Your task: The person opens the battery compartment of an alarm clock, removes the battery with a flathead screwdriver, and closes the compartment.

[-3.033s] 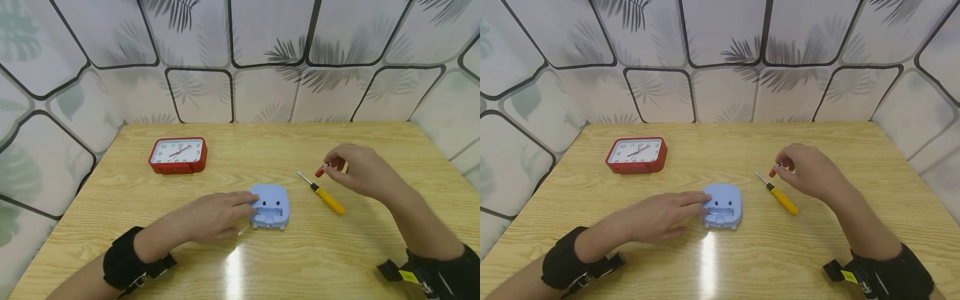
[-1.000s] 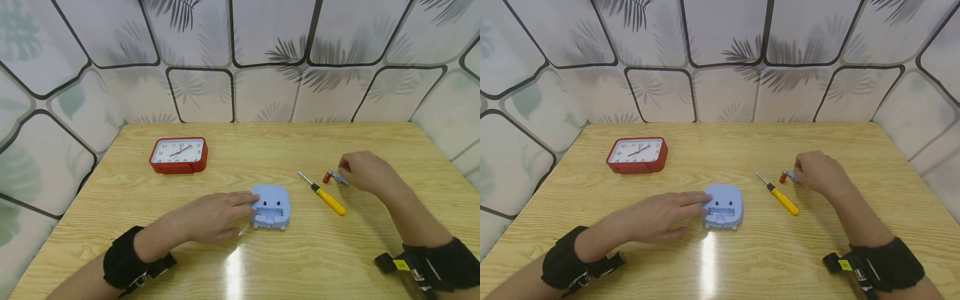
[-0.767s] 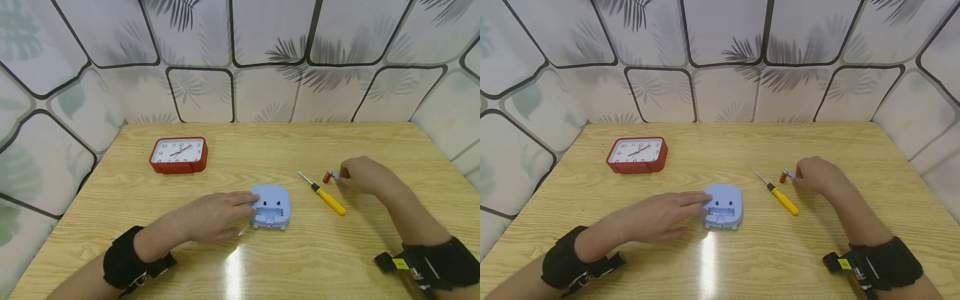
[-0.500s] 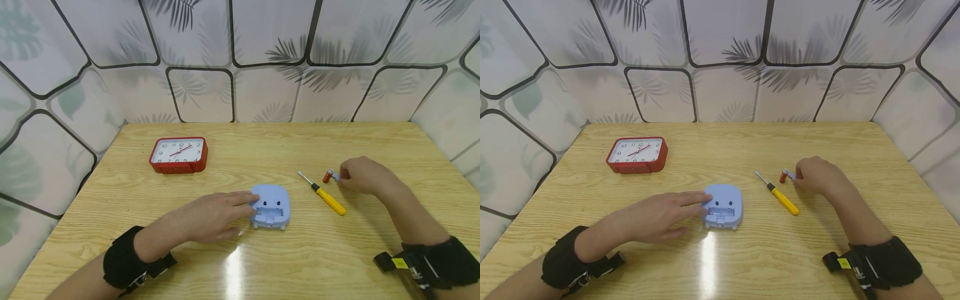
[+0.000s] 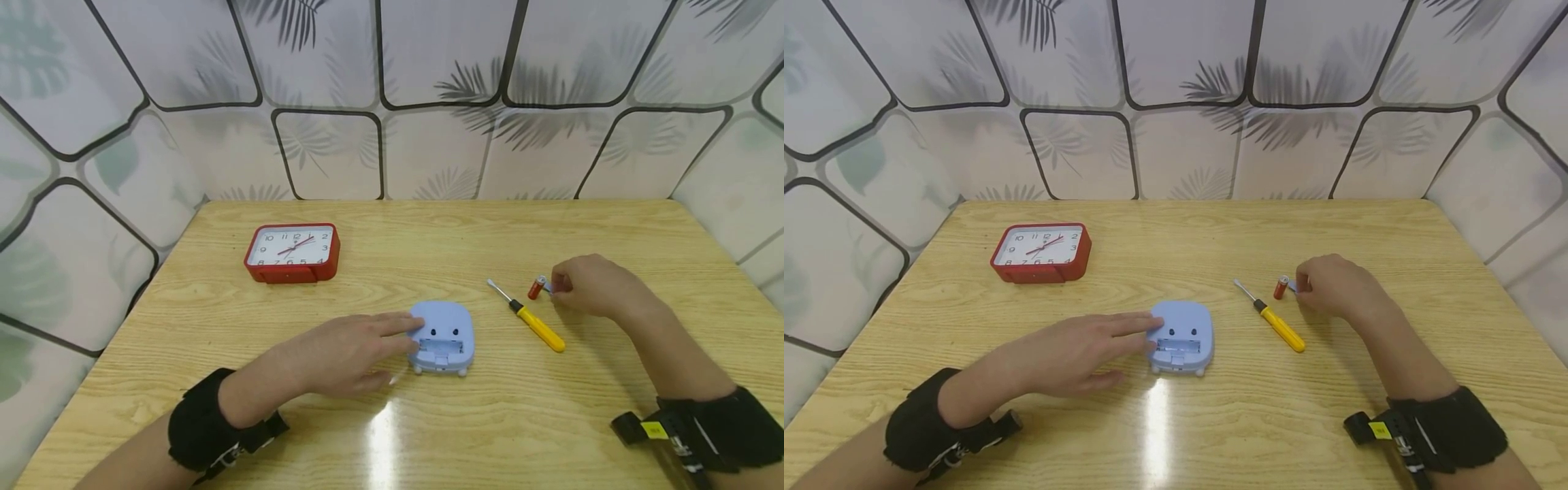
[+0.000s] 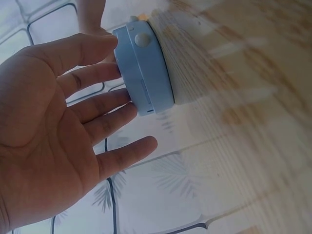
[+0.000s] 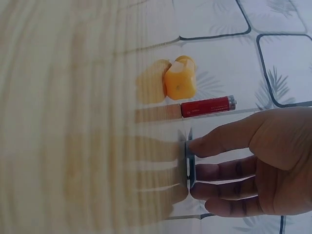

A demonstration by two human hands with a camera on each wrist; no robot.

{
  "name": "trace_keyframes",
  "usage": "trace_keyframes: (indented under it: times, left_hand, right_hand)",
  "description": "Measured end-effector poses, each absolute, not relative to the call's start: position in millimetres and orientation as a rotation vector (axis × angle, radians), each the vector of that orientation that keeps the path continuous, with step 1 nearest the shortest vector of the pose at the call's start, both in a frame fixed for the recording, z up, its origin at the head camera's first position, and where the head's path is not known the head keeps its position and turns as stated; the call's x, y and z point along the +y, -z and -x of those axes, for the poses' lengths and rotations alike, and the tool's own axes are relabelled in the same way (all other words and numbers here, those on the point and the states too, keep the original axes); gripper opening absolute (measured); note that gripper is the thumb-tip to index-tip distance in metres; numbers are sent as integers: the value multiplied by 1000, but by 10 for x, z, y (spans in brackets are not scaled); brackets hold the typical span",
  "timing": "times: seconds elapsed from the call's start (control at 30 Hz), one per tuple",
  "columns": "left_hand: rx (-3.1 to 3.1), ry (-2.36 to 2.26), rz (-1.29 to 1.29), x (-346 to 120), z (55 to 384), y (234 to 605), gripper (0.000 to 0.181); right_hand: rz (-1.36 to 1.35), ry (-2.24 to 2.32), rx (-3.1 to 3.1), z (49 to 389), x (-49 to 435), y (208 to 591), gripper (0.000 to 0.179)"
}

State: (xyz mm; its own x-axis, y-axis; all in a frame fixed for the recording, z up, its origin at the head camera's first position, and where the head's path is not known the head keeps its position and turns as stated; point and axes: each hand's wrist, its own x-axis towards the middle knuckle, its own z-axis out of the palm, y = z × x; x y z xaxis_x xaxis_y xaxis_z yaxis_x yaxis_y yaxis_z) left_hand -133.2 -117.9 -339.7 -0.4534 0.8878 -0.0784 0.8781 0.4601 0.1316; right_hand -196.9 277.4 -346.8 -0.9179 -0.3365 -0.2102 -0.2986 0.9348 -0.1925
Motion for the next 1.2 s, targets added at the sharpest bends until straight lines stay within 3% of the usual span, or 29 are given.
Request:
trace_keyframes:
  times: [0.23, 0.53, 0.8, 1.0, 1.2]
  left_hand:
    - [2522, -127, -1555, -1196, 1347, 3377, 50]
    - [2468, -155, -1565, -1228, 1340, 3352, 56]
    - [2468, -145, -1578, -1225, 1345, 3351, 55]
    - [2466, -150, -1575, -1228, 1342, 3357, 55]
    - [2467, -147, -1570, -1228, 1337, 3354, 55]
  right_hand:
    - [428, 214, 2848, 1969, 2798, 3446, 6]
    - [319, 221, 2971, 1958, 2855, 3325, 19]
    - [334, 281, 3205, 1827, 2713, 3166, 12]
    - [586, 453, 3302, 1655, 2479, 3106, 2]
    - [1085, 563, 3217, 1492, 2154, 3172, 16]
